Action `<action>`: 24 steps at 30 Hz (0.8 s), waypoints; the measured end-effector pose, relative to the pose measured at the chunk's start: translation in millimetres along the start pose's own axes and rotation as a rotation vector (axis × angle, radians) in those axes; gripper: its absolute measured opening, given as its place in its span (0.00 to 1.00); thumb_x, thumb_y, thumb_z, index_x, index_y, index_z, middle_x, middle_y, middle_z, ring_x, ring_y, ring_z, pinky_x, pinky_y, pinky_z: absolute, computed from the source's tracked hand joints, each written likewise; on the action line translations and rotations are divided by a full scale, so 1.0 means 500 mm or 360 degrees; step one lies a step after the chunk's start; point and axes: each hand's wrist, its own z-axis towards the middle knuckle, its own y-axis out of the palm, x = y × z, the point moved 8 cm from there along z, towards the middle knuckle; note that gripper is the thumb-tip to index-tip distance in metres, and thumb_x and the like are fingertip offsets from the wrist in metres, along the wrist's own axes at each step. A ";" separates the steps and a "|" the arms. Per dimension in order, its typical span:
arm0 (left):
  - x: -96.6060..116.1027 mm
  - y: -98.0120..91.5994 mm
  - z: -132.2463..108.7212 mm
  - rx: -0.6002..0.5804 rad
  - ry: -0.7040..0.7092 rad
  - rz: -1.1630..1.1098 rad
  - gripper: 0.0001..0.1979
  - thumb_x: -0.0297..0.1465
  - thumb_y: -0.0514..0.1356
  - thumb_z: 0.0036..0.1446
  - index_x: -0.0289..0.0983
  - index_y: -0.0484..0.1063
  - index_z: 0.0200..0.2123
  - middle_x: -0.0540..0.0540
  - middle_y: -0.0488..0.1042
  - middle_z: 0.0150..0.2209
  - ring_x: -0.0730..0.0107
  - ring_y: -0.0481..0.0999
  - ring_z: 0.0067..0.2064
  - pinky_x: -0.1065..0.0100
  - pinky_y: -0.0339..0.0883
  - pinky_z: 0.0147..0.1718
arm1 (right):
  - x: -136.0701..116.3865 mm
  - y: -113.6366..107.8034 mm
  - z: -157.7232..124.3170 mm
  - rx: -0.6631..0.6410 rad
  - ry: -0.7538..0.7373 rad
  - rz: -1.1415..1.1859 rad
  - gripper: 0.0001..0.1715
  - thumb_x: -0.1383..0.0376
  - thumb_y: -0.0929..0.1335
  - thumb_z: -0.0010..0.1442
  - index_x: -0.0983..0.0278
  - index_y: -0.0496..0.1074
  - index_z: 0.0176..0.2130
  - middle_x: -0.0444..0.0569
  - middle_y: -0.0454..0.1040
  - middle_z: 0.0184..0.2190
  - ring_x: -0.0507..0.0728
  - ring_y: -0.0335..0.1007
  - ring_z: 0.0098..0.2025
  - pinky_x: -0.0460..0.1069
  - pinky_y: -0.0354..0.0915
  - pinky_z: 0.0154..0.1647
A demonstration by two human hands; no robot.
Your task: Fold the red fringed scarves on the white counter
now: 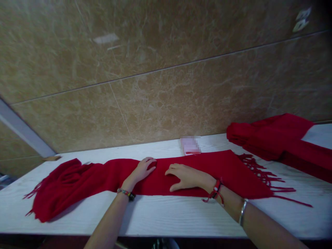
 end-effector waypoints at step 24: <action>0.067 -0.028 -0.030 0.0005 -0.0037 -0.0277 0.18 0.19 0.49 0.48 0.38 0.63 0.42 0.47 0.72 0.42 0.69 0.70 0.43 0.67 0.63 0.44 | 0.044 -0.041 0.008 0.0302 0.0172 0.0284 0.18 0.63 0.69 0.49 0.64 0.66 0.41 0.49 0.66 0.39 0.55 0.62 0.40 0.49 0.59 0.42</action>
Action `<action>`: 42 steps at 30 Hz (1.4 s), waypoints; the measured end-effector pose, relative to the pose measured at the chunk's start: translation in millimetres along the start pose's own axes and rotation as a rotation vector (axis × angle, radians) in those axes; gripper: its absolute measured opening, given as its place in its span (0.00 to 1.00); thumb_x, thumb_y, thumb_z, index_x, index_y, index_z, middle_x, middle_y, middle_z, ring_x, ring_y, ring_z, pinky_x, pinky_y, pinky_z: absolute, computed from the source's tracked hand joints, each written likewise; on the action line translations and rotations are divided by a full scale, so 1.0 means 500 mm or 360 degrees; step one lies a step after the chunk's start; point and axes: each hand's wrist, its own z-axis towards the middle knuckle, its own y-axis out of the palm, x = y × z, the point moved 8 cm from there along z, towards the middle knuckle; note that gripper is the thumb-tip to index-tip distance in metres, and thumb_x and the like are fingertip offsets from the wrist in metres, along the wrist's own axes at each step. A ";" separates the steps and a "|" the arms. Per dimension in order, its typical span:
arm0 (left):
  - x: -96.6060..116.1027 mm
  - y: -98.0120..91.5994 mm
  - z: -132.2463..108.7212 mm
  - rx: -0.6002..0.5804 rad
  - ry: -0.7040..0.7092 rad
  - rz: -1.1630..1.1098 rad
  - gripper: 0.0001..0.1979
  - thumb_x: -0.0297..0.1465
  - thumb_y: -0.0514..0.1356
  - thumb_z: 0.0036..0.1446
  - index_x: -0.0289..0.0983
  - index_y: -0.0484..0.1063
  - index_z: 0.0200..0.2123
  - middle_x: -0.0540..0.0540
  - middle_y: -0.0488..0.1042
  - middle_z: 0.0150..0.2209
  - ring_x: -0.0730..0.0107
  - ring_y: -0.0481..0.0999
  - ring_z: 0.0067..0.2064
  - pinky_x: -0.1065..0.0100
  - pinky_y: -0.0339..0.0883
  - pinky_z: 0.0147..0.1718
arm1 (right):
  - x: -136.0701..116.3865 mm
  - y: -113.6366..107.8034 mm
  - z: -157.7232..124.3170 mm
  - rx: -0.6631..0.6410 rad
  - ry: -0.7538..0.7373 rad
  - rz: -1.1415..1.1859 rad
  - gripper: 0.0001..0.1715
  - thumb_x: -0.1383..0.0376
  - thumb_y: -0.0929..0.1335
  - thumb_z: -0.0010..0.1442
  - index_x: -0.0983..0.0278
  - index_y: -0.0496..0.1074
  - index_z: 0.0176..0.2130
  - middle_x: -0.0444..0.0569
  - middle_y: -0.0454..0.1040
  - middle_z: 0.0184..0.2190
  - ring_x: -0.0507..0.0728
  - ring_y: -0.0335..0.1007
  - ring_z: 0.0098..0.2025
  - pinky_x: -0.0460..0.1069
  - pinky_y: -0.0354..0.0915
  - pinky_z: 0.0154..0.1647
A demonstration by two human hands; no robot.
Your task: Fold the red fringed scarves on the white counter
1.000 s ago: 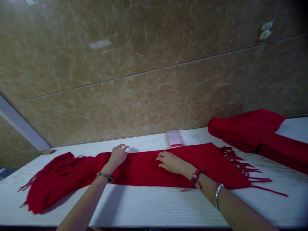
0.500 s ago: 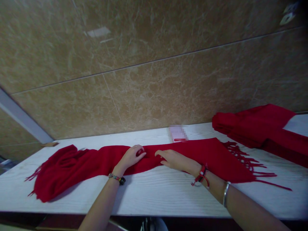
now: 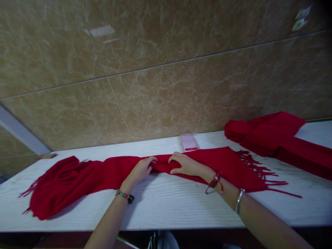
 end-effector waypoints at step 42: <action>0.062 -0.024 -0.016 -0.0043 0.0149 0.0143 0.10 0.28 0.58 0.50 0.36 0.69 0.39 0.46 0.74 0.37 0.69 0.72 0.38 0.69 0.64 0.40 | 0.004 -0.020 -0.013 -0.0081 0.0193 -0.0358 0.06 0.68 0.68 0.51 0.65 0.73 0.33 0.50 0.74 0.33 0.55 0.68 0.36 0.46 0.59 0.37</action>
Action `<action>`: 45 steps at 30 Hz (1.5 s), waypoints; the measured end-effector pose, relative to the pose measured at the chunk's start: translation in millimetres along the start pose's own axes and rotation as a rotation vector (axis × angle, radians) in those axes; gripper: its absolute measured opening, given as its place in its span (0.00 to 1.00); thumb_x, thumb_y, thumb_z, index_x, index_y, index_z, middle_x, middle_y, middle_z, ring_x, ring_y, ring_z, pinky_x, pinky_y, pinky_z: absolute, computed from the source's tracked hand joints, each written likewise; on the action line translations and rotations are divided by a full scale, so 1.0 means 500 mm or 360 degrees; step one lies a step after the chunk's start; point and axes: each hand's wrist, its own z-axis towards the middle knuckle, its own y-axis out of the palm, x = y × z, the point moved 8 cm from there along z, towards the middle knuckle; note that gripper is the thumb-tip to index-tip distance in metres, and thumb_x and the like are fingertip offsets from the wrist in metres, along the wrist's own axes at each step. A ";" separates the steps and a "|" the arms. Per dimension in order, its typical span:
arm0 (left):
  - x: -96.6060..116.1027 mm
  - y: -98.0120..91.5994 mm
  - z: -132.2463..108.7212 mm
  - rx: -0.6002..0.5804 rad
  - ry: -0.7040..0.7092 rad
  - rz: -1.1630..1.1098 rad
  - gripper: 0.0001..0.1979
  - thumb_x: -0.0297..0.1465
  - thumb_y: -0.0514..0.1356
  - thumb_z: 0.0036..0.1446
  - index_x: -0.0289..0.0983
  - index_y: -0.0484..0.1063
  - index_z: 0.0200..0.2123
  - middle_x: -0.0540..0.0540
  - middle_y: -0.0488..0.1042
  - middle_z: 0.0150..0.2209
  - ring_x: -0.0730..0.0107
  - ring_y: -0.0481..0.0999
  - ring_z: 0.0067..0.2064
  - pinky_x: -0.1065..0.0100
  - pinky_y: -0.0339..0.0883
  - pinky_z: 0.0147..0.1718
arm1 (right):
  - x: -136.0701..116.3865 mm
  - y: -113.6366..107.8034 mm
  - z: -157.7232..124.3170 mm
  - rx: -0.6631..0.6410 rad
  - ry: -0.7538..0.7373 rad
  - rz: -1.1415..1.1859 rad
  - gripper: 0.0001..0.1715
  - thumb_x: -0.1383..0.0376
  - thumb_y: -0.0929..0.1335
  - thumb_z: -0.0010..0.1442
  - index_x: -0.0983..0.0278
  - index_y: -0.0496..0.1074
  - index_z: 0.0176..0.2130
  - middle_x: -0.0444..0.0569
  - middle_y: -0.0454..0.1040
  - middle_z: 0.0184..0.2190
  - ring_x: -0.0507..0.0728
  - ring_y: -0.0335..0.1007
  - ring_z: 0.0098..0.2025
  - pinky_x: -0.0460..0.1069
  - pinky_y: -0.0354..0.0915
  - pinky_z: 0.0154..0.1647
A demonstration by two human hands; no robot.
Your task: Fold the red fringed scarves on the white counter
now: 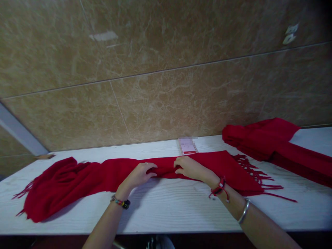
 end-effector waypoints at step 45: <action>0.035 0.005 -0.027 -0.0035 0.0129 -0.0229 0.09 0.34 0.55 0.54 0.35 0.65 0.26 0.50 0.67 0.28 0.73 0.65 0.32 0.72 0.59 0.33 | -0.078 0.034 0.002 0.0049 -0.0209 -0.0058 0.07 0.68 0.63 0.57 0.65 0.71 0.33 0.48 0.73 0.32 0.52 0.67 0.34 0.45 0.58 0.34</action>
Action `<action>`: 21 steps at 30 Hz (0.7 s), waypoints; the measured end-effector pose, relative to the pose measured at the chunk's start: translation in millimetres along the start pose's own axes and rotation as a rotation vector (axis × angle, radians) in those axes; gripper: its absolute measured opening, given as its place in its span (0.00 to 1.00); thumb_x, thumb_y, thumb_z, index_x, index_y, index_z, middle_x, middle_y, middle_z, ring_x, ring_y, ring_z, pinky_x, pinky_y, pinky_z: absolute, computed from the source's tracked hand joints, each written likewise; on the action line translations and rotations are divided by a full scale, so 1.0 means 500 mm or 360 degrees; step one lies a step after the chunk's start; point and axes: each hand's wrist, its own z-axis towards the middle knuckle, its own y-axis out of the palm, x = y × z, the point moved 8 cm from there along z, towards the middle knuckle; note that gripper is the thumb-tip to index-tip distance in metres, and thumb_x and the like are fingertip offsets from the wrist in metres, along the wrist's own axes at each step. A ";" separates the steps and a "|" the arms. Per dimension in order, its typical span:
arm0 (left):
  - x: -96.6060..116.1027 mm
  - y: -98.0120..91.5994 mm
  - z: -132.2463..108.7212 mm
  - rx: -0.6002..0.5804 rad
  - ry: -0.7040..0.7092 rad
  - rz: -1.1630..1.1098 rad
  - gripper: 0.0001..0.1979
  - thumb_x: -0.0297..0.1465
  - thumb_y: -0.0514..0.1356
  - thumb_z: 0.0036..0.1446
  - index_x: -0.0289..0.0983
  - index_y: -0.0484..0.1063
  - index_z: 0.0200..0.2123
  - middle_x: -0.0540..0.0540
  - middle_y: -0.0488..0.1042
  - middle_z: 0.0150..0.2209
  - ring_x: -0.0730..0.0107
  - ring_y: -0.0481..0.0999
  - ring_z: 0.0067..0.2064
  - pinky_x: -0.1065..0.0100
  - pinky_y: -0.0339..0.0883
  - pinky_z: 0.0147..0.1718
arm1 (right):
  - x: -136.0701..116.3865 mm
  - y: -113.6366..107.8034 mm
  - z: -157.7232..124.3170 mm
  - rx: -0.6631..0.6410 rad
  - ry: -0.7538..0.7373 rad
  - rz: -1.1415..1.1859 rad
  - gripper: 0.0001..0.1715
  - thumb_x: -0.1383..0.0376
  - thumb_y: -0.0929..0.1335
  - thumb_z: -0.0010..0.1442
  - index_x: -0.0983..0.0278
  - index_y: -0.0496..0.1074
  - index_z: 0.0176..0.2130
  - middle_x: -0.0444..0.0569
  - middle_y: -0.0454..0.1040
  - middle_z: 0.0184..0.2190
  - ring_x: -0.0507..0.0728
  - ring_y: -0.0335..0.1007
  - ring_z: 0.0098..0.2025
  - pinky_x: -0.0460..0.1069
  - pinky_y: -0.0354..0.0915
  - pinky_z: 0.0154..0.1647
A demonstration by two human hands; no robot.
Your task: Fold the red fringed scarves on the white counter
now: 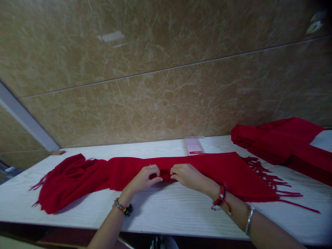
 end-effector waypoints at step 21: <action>-0.075 -0.077 -0.050 0.0315 -0.0219 0.0048 0.06 0.21 0.51 0.52 0.36 0.64 0.29 0.48 0.69 0.33 0.72 0.67 0.36 0.68 0.64 0.38 | 0.020 0.006 0.001 -0.0010 0.0096 0.0054 0.08 0.68 0.61 0.59 0.64 0.69 0.34 0.48 0.74 0.31 0.54 0.70 0.33 0.45 0.57 0.31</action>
